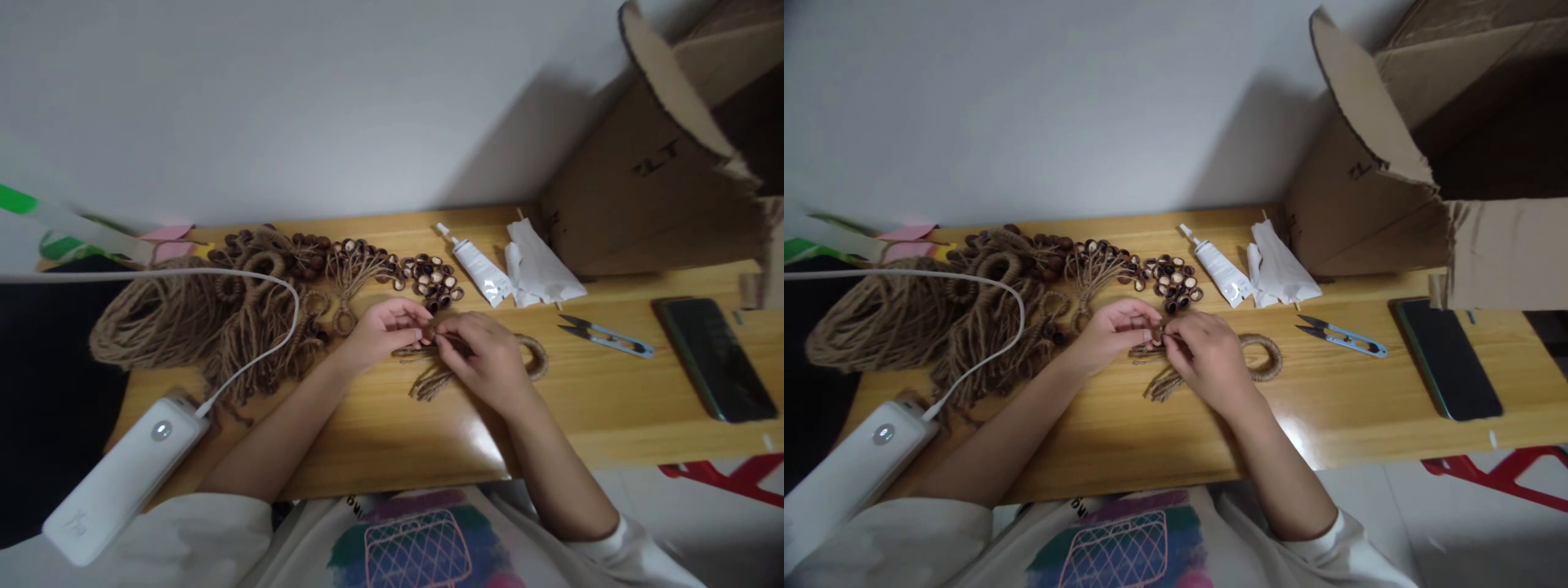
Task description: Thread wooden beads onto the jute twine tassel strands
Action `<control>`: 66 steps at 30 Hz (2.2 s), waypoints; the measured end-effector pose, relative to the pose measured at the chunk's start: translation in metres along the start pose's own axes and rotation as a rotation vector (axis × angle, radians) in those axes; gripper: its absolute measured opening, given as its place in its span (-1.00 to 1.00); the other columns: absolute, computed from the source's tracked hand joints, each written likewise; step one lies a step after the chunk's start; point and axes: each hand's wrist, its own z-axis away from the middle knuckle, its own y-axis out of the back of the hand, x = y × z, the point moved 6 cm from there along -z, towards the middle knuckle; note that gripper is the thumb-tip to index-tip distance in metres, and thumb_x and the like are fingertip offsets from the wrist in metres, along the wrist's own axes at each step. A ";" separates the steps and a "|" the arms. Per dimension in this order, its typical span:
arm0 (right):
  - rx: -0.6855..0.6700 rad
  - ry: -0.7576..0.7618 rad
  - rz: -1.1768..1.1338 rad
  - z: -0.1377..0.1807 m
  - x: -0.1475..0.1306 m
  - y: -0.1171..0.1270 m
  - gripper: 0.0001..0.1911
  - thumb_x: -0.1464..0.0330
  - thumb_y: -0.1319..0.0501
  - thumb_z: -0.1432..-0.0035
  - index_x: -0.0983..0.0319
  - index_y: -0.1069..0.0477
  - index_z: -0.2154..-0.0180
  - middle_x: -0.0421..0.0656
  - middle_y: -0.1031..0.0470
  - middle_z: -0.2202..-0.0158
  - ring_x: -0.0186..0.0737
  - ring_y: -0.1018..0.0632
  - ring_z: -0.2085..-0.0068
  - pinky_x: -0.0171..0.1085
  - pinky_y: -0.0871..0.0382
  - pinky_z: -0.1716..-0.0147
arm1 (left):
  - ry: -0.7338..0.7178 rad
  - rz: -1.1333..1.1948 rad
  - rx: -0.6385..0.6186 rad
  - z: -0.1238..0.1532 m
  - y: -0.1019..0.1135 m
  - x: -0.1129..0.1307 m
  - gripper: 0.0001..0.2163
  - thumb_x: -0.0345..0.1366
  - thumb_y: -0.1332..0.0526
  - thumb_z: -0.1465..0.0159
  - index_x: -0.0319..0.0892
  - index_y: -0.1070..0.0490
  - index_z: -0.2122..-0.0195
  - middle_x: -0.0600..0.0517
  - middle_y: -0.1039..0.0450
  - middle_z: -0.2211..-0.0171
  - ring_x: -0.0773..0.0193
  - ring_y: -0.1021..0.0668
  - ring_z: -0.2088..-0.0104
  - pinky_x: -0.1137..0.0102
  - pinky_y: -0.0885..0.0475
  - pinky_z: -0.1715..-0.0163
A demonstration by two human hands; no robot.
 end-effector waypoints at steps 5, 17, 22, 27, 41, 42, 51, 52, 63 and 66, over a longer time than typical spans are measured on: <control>0.006 0.003 0.006 0.000 0.000 0.000 -0.92 0.48 -0.13 -0.18 0.25 -0.38 0.34 -0.11 -0.53 0.40 -0.18 -0.52 0.36 -0.23 -0.38 0.33 | 0.006 -0.003 0.009 0.000 0.000 0.000 -0.79 -0.46 -0.37 0.02 -0.27 -0.43 0.34 0.09 -0.48 0.46 0.45 -0.53 0.48 0.51 -0.46 0.40; 0.002 -0.003 0.003 0.000 -0.001 0.001 -0.92 0.48 -0.14 -0.18 0.24 -0.39 0.34 -0.12 -0.53 0.40 -0.19 -0.52 0.36 -0.24 -0.37 0.32 | 0.008 -0.028 0.011 0.001 0.000 0.000 -0.80 -0.48 -0.34 0.02 -0.27 -0.42 0.34 0.10 -0.47 0.47 0.46 -0.51 0.49 0.52 -0.45 0.41; 0.001 0.002 0.001 0.000 0.000 0.000 -0.91 0.48 -0.13 -0.18 0.24 -0.39 0.34 -0.11 -0.53 0.39 -0.19 -0.52 0.35 -0.24 -0.37 0.32 | 0.005 -0.036 0.010 0.001 0.000 0.001 -0.79 -0.47 -0.35 0.02 -0.27 -0.42 0.34 0.10 -0.47 0.48 0.47 -0.51 0.50 0.53 -0.44 0.42; -0.014 -0.012 0.001 0.000 0.000 0.000 -0.91 0.48 -0.13 -0.18 0.25 -0.40 0.33 -0.10 -0.54 0.38 -0.18 -0.53 0.34 -0.22 -0.38 0.31 | 0.003 -0.033 0.000 0.001 0.000 0.001 -0.79 -0.44 -0.35 0.01 -0.27 -0.42 0.33 0.09 -0.47 0.49 0.45 -0.51 0.50 0.51 -0.44 0.41; -0.018 -0.017 0.005 0.000 0.000 0.000 -0.92 0.48 -0.14 -0.17 0.24 -0.40 0.33 -0.10 -0.54 0.37 -0.17 -0.53 0.34 -0.22 -0.38 0.31 | -0.009 -0.073 0.004 0.001 0.000 0.001 -0.80 -0.44 -0.35 0.00 -0.27 -0.43 0.33 0.07 -0.48 0.46 0.40 -0.53 0.44 0.46 -0.46 0.36; -0.015 -0.015 0.006 0.000 0.000 0.000 -0.92 0.47 -0.14 -0.18 0.24 -0.39 0.33 -0.10 -0.54 0.37 -0.17 -0.53 0.34 -0.22 -0.39 0.31 | -0.009 -0.065 0.006 0.001 0.000 0.001 -0.80 -0.45 -0.35 0.00 -0.27 -0.43 0.33 0.07 -0.48 0.46 0.41 -0.53 0.45 0.48 -0.45 0.37; -0.020 -0.020 -0.004 0.000 0.000 0.000 -0.90 0.47 -0.13 -0.18 0.23 -0.41 0.32 -0.11 -0.55 0.37 -0.18 -0.54 0.34 -0.22 -0.39 0.31 | -0.005 -0.030 0.002 0.002 -0.001 0.002 -0.80 -0.46 -0.36 0.01 -0.27 -0.43 0.34 0.08 -0.49 0.48 0.44 -0.53 0.48 0.51 -0.46 0.40; -0.023 -0.022 -0.008 0.000 0.000 -0.001 -0.90 0.47 -0.13 -0.18 0.24 -0.41 0.32 -0.10 -0.55 0.37 -0.18 -0.54 0.34 -0.21 -0.39 0.31 | -0.005 -0.028 0.003 0.002 -0.001 0.002 -0.80 -0.46 -0.36 0.01 -0.27 -0.43 0.34 0.08 -0.49 0.48 0.44 -0.53 0.48 0.51 -0.46 0.40; -0.018 -0.023 -0.014 0.000 0.000 0.000 -0.91 0.48 -0.13 -0.18 0.23 -0.40 0.31 -0.11 -0.55 0.36 -0.18 -0.55 0.33 -0.22 -0.40 0.30 | -0.014 -0.029 -0.002 0.001 -0.001 0.002 -0.81 -0.44 -0.36 0.01 -0.27 -0.43 0.35 0.08 -0.49 0.48 0.44 -0.52 0.49 0.49 -0.46 0.40; -0.016 -0.012 -0.003 0.000 -0.001 0.000 -0.92 0.48 -0.14 -0.17 0.24 -0.39 0.32 -0.10 -0.55 0.38 -0.17 -0.54 0.34 -0.22 -0.40 0.31 | -0.013 -0.024 -0.002 0.001 -0.002 0.002 -0.81 -0.45 -0.36 0.01 -0.27 -0.43 0.35 0.08 -0.49 0.49 0.44 -0.52 0.49 0.50 -0.46 0.40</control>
